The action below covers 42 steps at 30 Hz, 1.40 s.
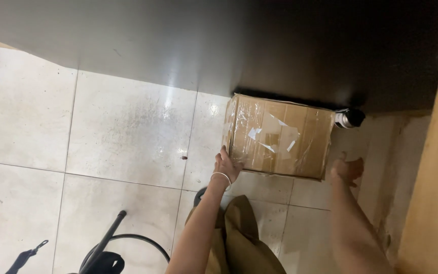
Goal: Packing small green packets into cardboard boxes and sealing them with tape.
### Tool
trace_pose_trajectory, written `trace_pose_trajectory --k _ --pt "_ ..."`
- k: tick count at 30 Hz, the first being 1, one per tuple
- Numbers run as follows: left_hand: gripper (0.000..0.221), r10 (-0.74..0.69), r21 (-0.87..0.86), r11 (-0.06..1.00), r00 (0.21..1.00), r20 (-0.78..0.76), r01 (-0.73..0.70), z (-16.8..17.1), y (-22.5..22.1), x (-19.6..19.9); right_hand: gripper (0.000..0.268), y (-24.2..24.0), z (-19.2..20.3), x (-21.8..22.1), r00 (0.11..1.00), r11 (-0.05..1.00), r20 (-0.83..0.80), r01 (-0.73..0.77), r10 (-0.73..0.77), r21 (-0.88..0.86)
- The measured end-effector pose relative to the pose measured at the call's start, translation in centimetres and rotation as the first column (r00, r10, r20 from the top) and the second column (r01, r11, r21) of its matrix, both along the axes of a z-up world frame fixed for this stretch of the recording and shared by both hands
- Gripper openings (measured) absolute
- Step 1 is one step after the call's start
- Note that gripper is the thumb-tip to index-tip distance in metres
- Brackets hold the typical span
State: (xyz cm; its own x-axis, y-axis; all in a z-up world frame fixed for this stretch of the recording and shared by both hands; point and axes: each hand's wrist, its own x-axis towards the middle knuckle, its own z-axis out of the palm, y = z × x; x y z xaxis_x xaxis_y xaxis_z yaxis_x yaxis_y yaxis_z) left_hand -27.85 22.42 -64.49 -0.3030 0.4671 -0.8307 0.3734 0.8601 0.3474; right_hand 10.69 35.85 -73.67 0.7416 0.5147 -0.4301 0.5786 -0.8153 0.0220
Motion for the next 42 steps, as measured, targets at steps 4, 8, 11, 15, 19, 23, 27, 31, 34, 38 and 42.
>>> trace_pose_trajectory --k 4,8,11,15,19,23,27,31,34,38,42 --pt "0.1 -0.052 -0.026 0.998 0.997 0.061 0.054 -2.5 -1.3 0.5 0.081 -1.2 -0.3 1.3 0.893 0.983 -0.41 0.156 -0.182 -0.096" --pt "0.088 -0.115 0.017 0.993 0.991 0.068 0.114 -3.5 -2.1 0.4 0.089 -3.0 -3.2 0.8 0.728 0.998 -0.683 0.06 -0.066 -0.033" --pt "0.106 -0.071 -0.019 0.997 0.997 0.02 0.072 -0.7 -1.9 -1.3 0.094 -2.2 4.7 -4.3 0.713 0.954 -0.649 0.093 -0.264 -0.286" --pt "0.113 -0.024 -0.004 1.0 0.979 -0.204 0.024 -3.2 -5.3 -6.6 0.099 -5.1 5.4 -8.2 0.721 0.934 -0.667 -0.079 -0.187 -0.347" --pt "0.112 -0.062 -0.294 0.955 0.957 -0.283 -0.025 -1.5 -6.2 -10.7 0.102 -7.9 5.0 -13.1 0.68 0.909 -0.725 -0.223 -0.113 -0.352" --pt "0.096 -0.21 -0.357 0.933 0.885 -0.417 0.053 3.2 -4.7 -11.8 0.102 -10.7 -0.1 -14.6 0.624 0.975 -0.755 0.052 -0.199 -0.214" --pt "0.102 -0.145 -0.288 0.957 0.893 -0.427 0.017 0.6 -6.5 -13.2 0.09 -12.4 -1.2 -16.5 0.427 0.983 -0.901 0.186 -0.074 0.007" --pt "0.094 0.172 -0.033 0.979 0.905 -0.389 -0.201 0.0 -9.9 -14.6 0.067 -13.9 0.5 -19.1 0.65 0.971 -0.754 0.226 -0.093 0.075" --pt "0.119 0.365 0.005 0.925 0.881 -0.301 -0.381 -5.2 -15.0 -17.9 0.049 -14.0 -1.4 -18.9 0.773 0.982 -0.624 0.007 0.115 0.19" --pt "0.111 0.251 -0.107 0.936 0.852 -0.459 -0.334 -3.9 -18.4 -18.2 0.037 -14.3 0.9 -21.2 0.795 0.922 -0.467 -0.324 0.387 0.213" --pt "0.101 0.257 -0.185 0.904 0.837 -0.484 -0.384 -1.2 -20.8 -17.3 0.031 -14.4 5.8 -23.8 0.808 0.858 -0.304 -0.429 0.504 0.281"
